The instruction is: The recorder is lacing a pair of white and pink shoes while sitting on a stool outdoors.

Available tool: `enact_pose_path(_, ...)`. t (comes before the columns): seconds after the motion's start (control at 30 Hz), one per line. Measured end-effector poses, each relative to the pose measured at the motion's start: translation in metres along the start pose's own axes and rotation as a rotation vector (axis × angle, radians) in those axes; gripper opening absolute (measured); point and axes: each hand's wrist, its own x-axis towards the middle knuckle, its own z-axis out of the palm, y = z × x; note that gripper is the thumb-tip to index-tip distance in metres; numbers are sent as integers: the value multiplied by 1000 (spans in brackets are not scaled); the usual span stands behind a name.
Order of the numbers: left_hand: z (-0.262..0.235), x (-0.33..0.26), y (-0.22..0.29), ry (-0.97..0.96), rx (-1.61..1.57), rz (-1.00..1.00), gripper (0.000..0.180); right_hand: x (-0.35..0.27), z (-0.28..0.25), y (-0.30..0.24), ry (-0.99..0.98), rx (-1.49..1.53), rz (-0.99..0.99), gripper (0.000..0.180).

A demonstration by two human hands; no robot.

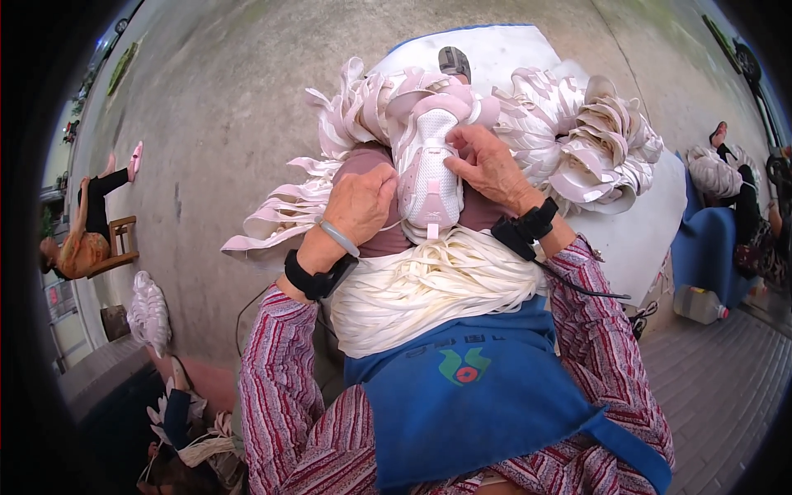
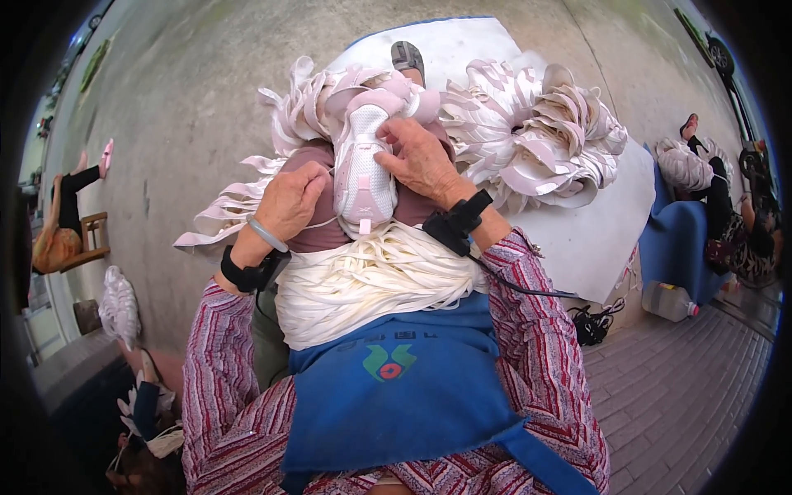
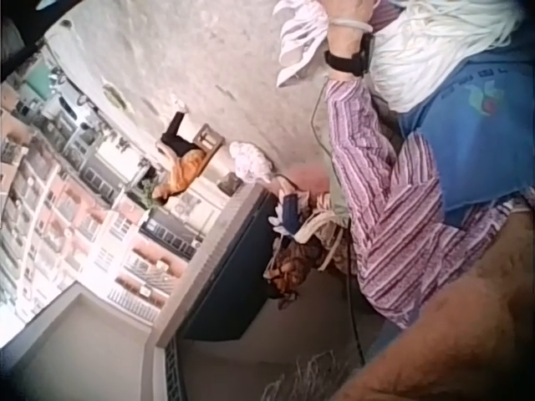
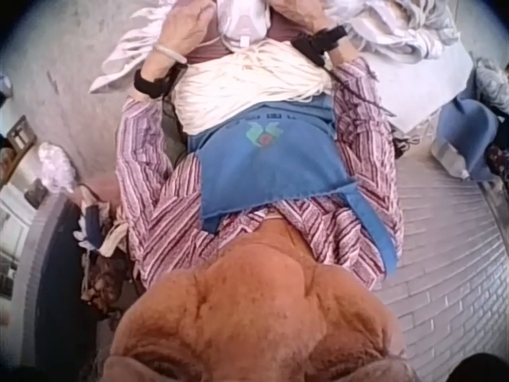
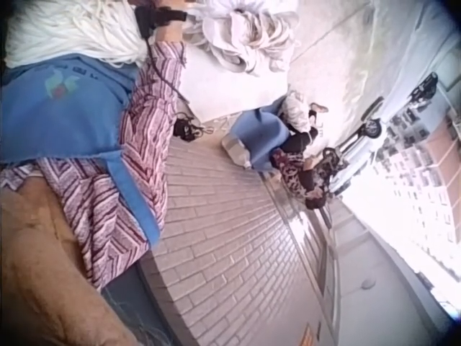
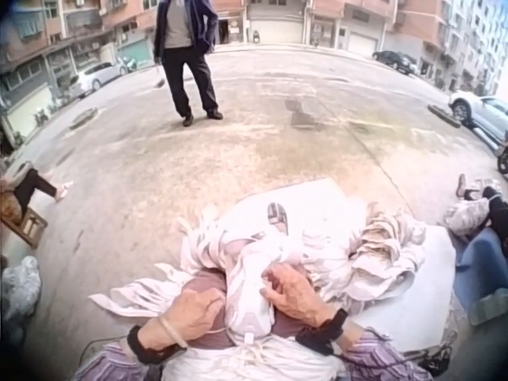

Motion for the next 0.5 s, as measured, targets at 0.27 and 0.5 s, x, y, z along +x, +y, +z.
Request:
enact_pose_path(0.27, -7, 27, 5, 25, -416, -8, 18, -3, 3, -4, 70, -15, -105, 34)
enact_pose_path(0.5, -16, 50, 25, -49, -490, -5, 19, -2, 3, -5, 63, -104, -136, 25)
